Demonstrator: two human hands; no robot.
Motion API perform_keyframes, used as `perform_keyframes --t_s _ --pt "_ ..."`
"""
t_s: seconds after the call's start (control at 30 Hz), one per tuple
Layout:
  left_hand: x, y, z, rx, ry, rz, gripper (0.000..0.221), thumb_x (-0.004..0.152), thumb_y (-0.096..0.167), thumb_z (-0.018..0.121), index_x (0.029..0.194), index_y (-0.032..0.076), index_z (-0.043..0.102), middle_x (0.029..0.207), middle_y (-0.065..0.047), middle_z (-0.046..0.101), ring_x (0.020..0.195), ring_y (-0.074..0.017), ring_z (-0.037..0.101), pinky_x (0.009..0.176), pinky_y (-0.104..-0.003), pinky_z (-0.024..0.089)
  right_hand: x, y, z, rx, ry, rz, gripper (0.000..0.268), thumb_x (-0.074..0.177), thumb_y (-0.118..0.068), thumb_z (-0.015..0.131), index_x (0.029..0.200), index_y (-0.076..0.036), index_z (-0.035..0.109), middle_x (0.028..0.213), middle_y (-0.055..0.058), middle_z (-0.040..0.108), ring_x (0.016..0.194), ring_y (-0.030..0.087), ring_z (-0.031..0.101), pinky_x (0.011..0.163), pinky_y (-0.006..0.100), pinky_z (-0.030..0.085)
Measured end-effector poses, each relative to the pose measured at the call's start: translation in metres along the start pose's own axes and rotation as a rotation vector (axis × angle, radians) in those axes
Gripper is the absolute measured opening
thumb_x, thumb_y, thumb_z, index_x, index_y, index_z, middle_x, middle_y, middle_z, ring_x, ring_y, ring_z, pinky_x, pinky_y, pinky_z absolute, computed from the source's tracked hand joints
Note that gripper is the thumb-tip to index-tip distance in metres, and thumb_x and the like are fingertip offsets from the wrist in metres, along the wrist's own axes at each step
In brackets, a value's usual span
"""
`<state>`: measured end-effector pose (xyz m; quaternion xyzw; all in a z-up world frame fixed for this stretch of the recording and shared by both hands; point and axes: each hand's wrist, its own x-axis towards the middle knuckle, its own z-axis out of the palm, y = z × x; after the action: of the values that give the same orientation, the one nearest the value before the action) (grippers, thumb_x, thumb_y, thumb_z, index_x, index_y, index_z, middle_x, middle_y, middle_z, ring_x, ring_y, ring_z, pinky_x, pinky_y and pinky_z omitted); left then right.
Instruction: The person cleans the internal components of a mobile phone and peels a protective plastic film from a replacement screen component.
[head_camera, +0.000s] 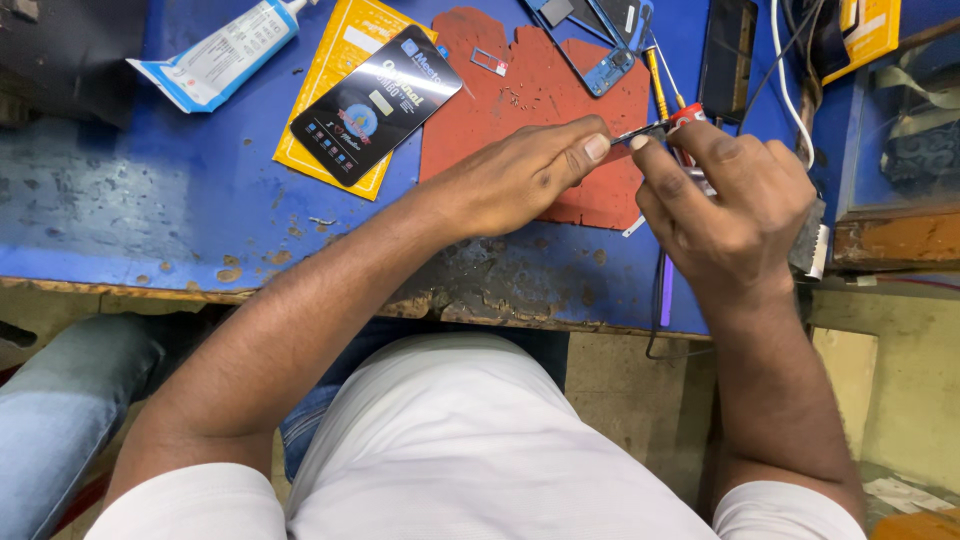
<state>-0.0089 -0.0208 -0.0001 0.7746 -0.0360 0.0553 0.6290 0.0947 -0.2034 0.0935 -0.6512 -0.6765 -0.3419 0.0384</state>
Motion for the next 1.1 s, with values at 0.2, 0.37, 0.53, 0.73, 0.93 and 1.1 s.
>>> perform_keyframes --t_s 0.2,0.37,0.53,0.73,0.93,1.1 --pt "0.0 0.002 0.0 0.004 0.006 -0.012 0.046 0.109 0.049 0.028 0.104 0.011 0.053 0.077 -0.006 0.053 0.074 -0.0227 0.056 0.072 -0.041 0.047 0.002 0.004 -0.002 0.013 0.002 0.009 0.025 0.091 0.0 0.08 0.113 -0.012 0.076 0.11 0.004 0.07 0.072 0.018 0.057 0.065 0.033 0.043" --pt "0.0 -0.003 0.002 -0.026 0.022 0.013 0.047 0.109 0.049 0.029 0.107 0.011 0.055 0.079 -0.007 0.056 0.076 -0.0234 0.057 0.073 -0.041 0.048 -0.004 0.008 0.003 0.085 0.027 0.051 0.023 0.095 0.006 0.08 0.113 -0.008 0.075 0.112 0.006 0.073 0.078 0.02 0.062 0.065 0.032 0.046" --pt "-0.003 -0.009 0.002 0.018 0.038 0.154 0.05 0.112 0.05 0.028 0.109 0.009 0.055 0.087 -0.007 0.06 0.085 -0.0232 0.061 0.079 -0.04 0.049 -0.017 0.015 0.018 0.311 0.044 0.252 0.021 0.096 0.012 0.07 0.11 -0.003 0.073 0.109 0.01 0.073 0.093 0.022 0.072 0.08 0.032 0.057" --pt "-0.001 -0.013 -0.001 -0.089 0.097 0.115 0.052 0.112 0.052 0.028 0.116 0.007 0.055 0.091 -0.009 0.06 0.084 -0.022 0.059 0.081 -0.037 0.051 -0.02 0.001 0.014 0.39 0.143 0.408 0.025 0.097 0.015 0.07 0.116 -0.001 0.074 0.112 0.014 0.071 0.098 0.024 0.071 0.082 0.031 0.059" --pt "-0.001 -0.018 0.003 -0.148 0.09 0.122 0.058 0.111 0.057 0.025 0.121 0.007 0.053 0.095 -0.009 0.063 0.089 -0.0192 0.061 0.083 -0.037 0.052 -0.01 -0.019 0.023 0.396 0.165 0.4 0.031 0.098 0.014 0.077 0.122 -0.005 0.076 0.117 0.012 0.069 0.089 0.021 0.068 0.073 0.029 0.057" --pt "-0.001 -0.02 0.003 -0.151 0.083 0.111 0.061 0.11 0.059 0.023 0.121 0.008 0.054 0.096 -0.009 0.064 0.09 -0.0194 0.062 0.083 -0.037 0.053 -0.015 -0.013 0.027 0.366 0.132 0.354 0.042 0.097 0.016 0.075 0.13 -0.01 0.077 0.117 0.009 0.07 0.084 0.017 0.067 0.073 0.026 0.057"
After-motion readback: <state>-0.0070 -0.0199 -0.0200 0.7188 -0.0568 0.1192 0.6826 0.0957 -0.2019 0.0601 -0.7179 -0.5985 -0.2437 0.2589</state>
